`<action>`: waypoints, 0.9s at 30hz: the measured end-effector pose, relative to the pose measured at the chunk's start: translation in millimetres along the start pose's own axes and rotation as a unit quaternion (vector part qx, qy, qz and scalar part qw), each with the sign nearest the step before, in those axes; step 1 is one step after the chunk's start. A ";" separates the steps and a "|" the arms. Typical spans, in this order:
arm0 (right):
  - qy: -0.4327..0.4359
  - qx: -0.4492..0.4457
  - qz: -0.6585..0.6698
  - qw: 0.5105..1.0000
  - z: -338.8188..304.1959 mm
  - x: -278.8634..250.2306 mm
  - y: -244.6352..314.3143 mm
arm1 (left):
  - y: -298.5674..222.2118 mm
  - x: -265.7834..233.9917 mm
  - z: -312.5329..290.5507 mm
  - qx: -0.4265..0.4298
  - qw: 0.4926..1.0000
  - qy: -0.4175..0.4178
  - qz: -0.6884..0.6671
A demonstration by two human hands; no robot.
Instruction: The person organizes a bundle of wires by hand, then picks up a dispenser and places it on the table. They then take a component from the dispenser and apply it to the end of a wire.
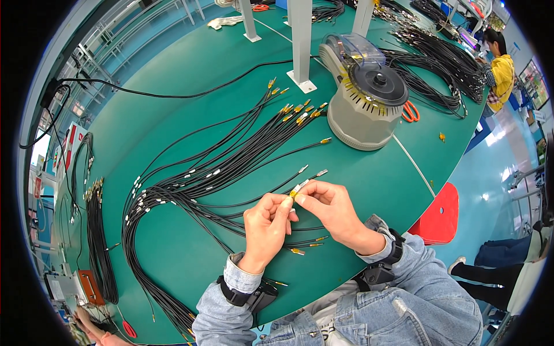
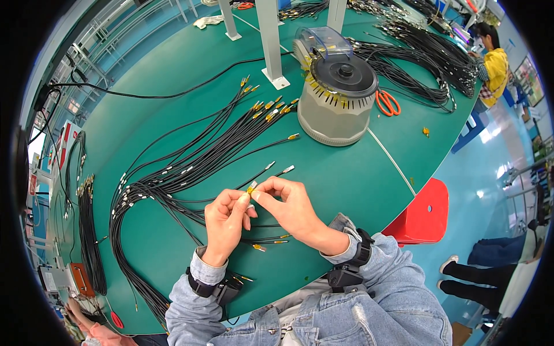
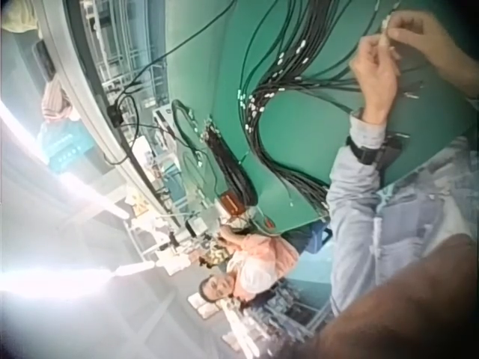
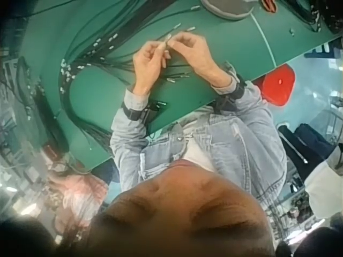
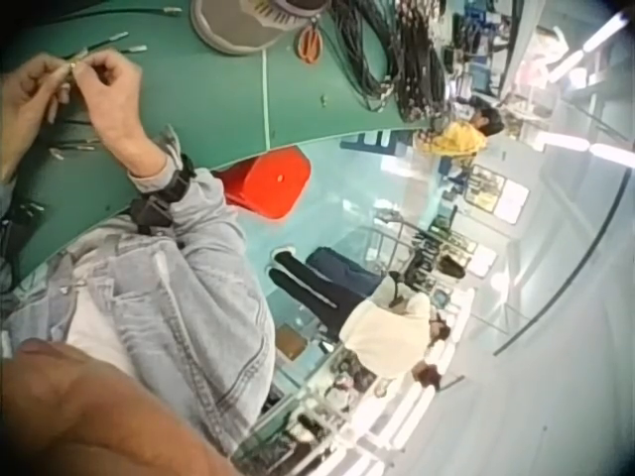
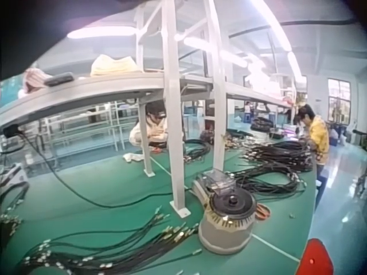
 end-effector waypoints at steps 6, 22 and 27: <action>0.000 0.011 0.005 1.000 0.3 -1.0 -3.4 | -1.5 0.0 -0.1 0.008 1.000 -0.002 0.008; 0.002 -0.002 0.017 1.000 -1.3 -0.3 -0.7 | -5.2 0.0 -0.3 0.040 0.998 -0.023 0.039; 0.001 0.010 0.009 1.000 -1.3 -0.5 -1.9 | -8.1 -0.4 -0.7 0.034 0.999 -0.016 0.030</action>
Point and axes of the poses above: each hand's wrist, its own z-axis towards the middle knuckle, its own x-axis out of the palm, y = z × x, the point moved 10 cm from there along z, towards the middle knuckle, and after that the axes turned 1 degree about y, right-handed, at the moved point
